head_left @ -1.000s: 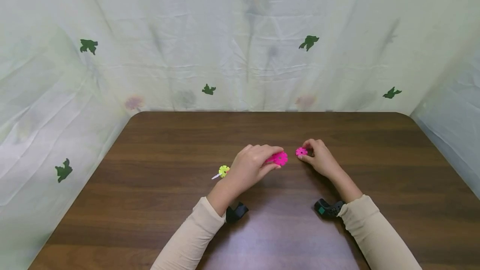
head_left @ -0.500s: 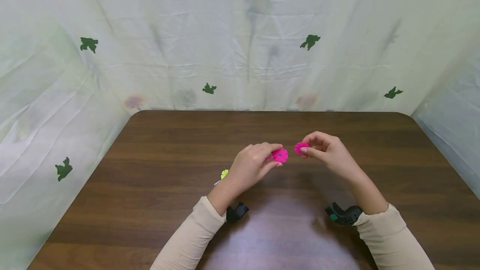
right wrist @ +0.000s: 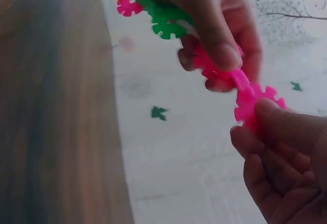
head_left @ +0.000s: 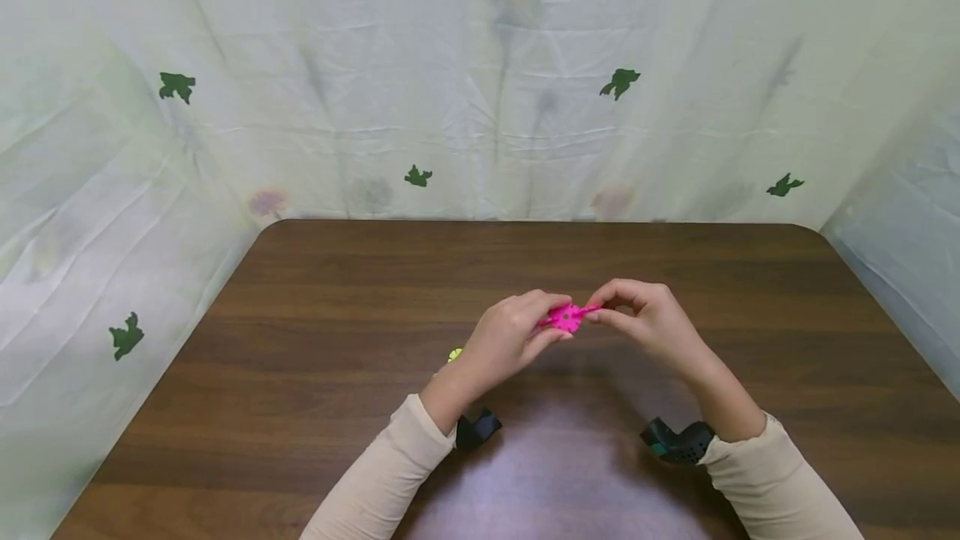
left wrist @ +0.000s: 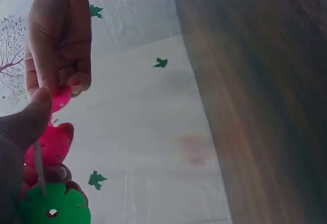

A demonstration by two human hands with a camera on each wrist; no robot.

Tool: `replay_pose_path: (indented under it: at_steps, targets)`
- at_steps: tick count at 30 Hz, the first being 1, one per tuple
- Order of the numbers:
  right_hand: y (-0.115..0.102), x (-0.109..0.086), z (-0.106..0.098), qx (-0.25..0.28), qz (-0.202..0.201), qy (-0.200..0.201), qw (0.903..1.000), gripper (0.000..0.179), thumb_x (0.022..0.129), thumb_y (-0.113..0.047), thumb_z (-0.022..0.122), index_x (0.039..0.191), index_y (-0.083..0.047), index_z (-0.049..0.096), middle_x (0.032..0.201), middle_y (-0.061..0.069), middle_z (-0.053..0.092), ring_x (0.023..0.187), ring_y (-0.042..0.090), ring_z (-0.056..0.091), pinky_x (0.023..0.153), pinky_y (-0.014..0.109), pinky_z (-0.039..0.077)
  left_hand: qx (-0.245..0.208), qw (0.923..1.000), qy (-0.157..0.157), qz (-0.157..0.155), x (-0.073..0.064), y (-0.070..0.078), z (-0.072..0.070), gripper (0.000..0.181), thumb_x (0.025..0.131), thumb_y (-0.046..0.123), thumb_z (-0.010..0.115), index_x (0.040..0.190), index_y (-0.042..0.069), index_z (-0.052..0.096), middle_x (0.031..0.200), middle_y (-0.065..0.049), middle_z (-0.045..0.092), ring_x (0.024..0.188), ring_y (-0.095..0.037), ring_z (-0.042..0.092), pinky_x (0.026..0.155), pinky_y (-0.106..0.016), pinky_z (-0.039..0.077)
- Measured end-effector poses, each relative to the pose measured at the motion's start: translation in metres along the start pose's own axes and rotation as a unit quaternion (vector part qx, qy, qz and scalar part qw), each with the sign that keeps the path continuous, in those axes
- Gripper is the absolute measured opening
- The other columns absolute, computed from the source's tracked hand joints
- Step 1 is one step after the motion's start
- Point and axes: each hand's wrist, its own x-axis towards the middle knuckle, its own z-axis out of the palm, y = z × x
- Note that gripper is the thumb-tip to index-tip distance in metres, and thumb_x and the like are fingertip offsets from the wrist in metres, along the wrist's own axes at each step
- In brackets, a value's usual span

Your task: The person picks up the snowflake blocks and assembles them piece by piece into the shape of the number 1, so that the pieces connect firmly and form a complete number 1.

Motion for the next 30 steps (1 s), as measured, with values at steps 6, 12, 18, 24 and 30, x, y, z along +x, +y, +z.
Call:
replay_pose_path:
  at_steps: [6, 12, 18, 24, 30]
  targets:
    - [0.004, 0.002, 0.005, 0.036, 0.037, 0.002, 0.9987, 0.018, 0.079, 0.002, 0.063, 0.097, -0.001, 0.061, 0.089, 0.009, 0.060, 0.075, 0.020, 0.059, 0.062, 0.026, 0.049, -0.012, 0.9996, 0.009, -0.025, 0.001, 0.002, 0.000, 0.036, 0.075, 0.019, 0.073, 0.105, 0.003, 0.060, 0.092, -0.002, 0.061, 0.073, -0.011, 0.056, 0.066, -0.022, 0.044]
    - [0.007, 0.003, 0.013, 0.144, 0.106, -0.029, 0.9834, 0.023, 0.082, 0.000, 0.063, 0.102, 0.006, 0.054, 0.093, 0.015, 0.058, 0.078, 0.024, 0.062, 0.070, 0.041, 0.050, -0.033, 0.9977, 0.014, -0.058, 0.001, 0.005, 0.003, 0.038, 0.075, 0.018, 0.074, 0.108, 0.005, 0.058, 0.093, -0.001, 0.060, 0.071, -0.009, 0.054, 0.064, -0.019, 0.043]
    - [0.009, 0.002, 0.014, 0.214, 0.148, -0.017, 0.9653, 0.015, 0.084, -0.002, 0.061, 0.095, 0.006, 0.055, 0.084, 0.013, 0.061, 0.071, 0.021, 0.063, 0.069, 0.043, 0.050, -0.107, 0.9880, -0.037, -0.106, 0.001, 0.003, 0.000, 0.049, 0.076, 0.026, 0.072, 0.117, 0.006, 0.053, 0.104, -0.003, 0.060, 0.079, -0.010, 0.057, 0.068, -0.020, 0.046]
    - [0.009, 0.003, 0.003, 0.222, 0.145, 0.000, 0.9642, 0.013, 0.083, 0.001, 0.061, 0.094, 0.005, 0.056, 0.081, 0.012, 0.062, 0.069, 0.022, 0.063, 0.068, 0.039, 0.051, -0.267, 0.9305, -0.106, -0.227, 0.000, -0.012, -0.015, 0.031, 0.086, 0.021, 0.062, 0.114, 0.008, 0.056, 0.101, -0.001, 0.061, 0.080, -0.008, 0.059, 0.069, -0.024, 0.048]
    - [0.012, 0.015, -0.002, 0.209, 0.167, 0.010, 0.9635, 0.027, 0.084, -0.003, 0.061, 0.108, 0.004, 0.051, 0.083, 0.012, 0.062, 0.068, 0.020, 0.062, 0.070, 0.039, 0.050, -0.333, 0.9023, -0.126, -0.243, -0.005, -0.019, -0.008, 0.022, 0.085, 0.005, 0.061, 0.106, 0.000, 0.059, 0.088, -0.007, 0.062, 0.079, -0.014, 0.059, 0.071, -0.027, 0.048]
